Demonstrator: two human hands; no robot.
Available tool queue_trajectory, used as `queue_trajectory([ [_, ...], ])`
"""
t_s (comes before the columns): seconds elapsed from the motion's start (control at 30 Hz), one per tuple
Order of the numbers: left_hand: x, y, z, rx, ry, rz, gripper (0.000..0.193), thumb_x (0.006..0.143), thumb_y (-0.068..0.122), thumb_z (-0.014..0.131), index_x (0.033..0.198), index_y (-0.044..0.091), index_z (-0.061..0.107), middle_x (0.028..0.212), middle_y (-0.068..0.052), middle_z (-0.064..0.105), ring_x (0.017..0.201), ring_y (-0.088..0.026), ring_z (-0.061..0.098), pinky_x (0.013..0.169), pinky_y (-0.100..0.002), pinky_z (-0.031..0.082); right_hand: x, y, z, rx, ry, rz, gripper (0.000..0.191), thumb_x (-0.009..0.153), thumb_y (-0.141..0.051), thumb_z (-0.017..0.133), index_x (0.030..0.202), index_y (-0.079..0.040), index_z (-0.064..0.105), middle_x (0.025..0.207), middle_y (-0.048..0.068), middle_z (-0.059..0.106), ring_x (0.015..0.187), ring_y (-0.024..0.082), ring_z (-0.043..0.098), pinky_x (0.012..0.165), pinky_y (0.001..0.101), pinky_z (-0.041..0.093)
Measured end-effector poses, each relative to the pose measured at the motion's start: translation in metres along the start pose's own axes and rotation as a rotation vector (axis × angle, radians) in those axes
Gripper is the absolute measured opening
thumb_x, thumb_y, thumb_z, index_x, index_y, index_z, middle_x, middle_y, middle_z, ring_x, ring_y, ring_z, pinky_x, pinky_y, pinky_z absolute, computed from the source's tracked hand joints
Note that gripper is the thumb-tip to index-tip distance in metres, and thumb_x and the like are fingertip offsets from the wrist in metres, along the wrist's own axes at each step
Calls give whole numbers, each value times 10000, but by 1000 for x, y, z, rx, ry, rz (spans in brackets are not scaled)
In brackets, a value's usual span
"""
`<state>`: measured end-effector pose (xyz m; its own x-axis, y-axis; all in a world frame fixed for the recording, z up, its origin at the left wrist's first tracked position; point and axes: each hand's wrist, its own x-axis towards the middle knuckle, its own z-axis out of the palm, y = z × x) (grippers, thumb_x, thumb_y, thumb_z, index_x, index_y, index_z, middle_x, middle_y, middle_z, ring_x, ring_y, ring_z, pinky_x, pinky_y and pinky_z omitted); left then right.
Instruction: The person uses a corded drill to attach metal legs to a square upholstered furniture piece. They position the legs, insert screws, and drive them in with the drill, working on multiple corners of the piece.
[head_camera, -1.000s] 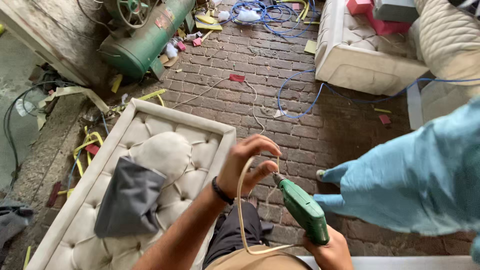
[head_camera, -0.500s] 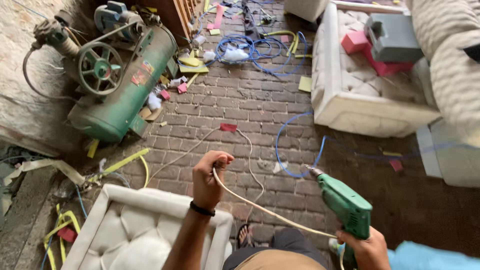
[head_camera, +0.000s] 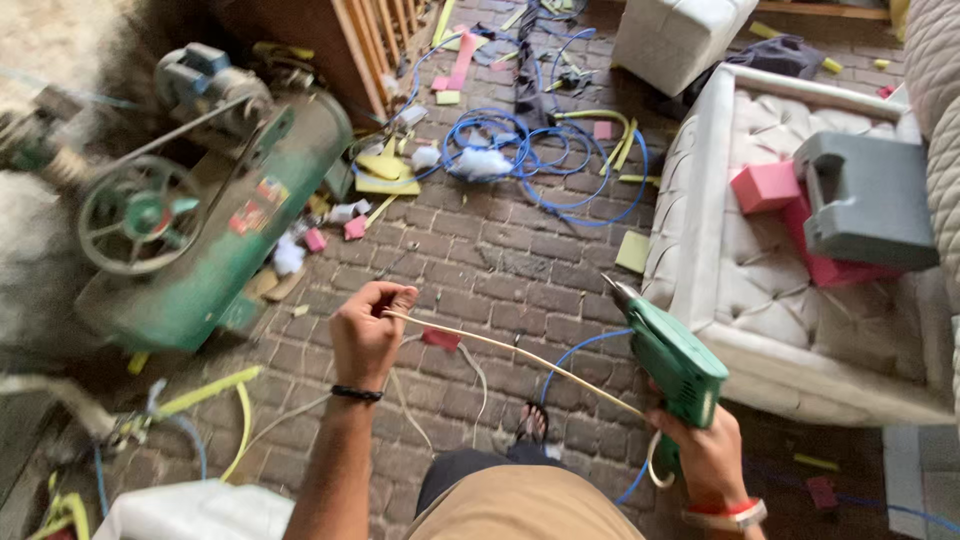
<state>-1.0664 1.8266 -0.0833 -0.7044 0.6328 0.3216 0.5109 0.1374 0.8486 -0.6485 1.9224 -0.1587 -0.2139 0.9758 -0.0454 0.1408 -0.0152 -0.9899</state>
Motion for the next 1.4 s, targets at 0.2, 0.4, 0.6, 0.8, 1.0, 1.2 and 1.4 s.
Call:
queue_trajectory([
  [0.2, 163, -24, 83, 113, 117, -120, 207, 868, 275, 820, 927, 80, 778, 769, -63, 758, 690, -140, 717, 627, -290, 540, 214, -52, 33, 135, -82, -9, 351, 766, 3, 725, 1115, 40, 728, 848, 66, 734, 745, 159, 681, 680, 295, 548],
  [0.4, 325, -137, 183, 292, 257, -229, 204, 833, 258, 858, 927, 92, 784, 804, -69, 761, 726, -179, 725, 660, -323, 539, 424, -58, 74, 19, 7, -116, 334, 793, -7, 702, 1123, 43, 717, 832, 94, 734, 723, 171, 698, 653, 298, 552],
  [0.6, 538, -239, 297, 180, 314, -557, 388, 825, 372, 903, 1023, 81, 738, 942, -111, 755, 869, -264, 720, 707, -401, 556, 618, -77, 100, 12, 152, -167, 343, 830, 5, 695, 1167, 70, 690, 938, 110, 728, 796, 172, 689, 708, 310, 572],
  [0.8, 733, -237, 441, -1055, 67, -1079, 468, 911, 495, 690, 1126, 82, 653, 1142, -187, 683, 1120, -383, 628, 903, -540, 451, 782, -78, 127, 85, 180, -139, 358, 831, 17, 709, 1182, 78, 681, 918, 132, 711, 805, 186, 687, 715, 312, 556],
  [1.0, 917, -209, 594, -1252, -138, -1068, 619, 984, 635, 408, 1085, 72, 642, 1288, -269, 606, 1277, -459, 490, 1170, -634, 260, 1016, -42, 165, -41, 106, -102, 327, 811, 15, 723, 1135, 48, 737, 866, 111, 734, 760, 178, 680, 696, 310, 545],
  [1.2, 1089, -189, 687, -1230, 59, -940, 597, 1034, 596, 404, 1105, 53, 639, 1335, -221, 585, 1339, -385, 493, 1209, -615, 248, 1261, -68, 207, 156, -77, -121, 260, 784, 35, 711, 1042, 70, 723, 865, 70, 716, 765, 161, 667, 700, 306, 542],
  [1.4, 1236, -200, 750, -1213, 46, -803, 585, 1016, 588, 367, 1112, 85, 651, 1259, -160, 664, 1330, -358, 524, 1213, -565, 246, 1456, -100, 250, 187, -178, -100, 309, 760, 39, 702, 1066, 53, 734, 842, 75, 714, 732, 158, 668, 675, 300, 555],
])
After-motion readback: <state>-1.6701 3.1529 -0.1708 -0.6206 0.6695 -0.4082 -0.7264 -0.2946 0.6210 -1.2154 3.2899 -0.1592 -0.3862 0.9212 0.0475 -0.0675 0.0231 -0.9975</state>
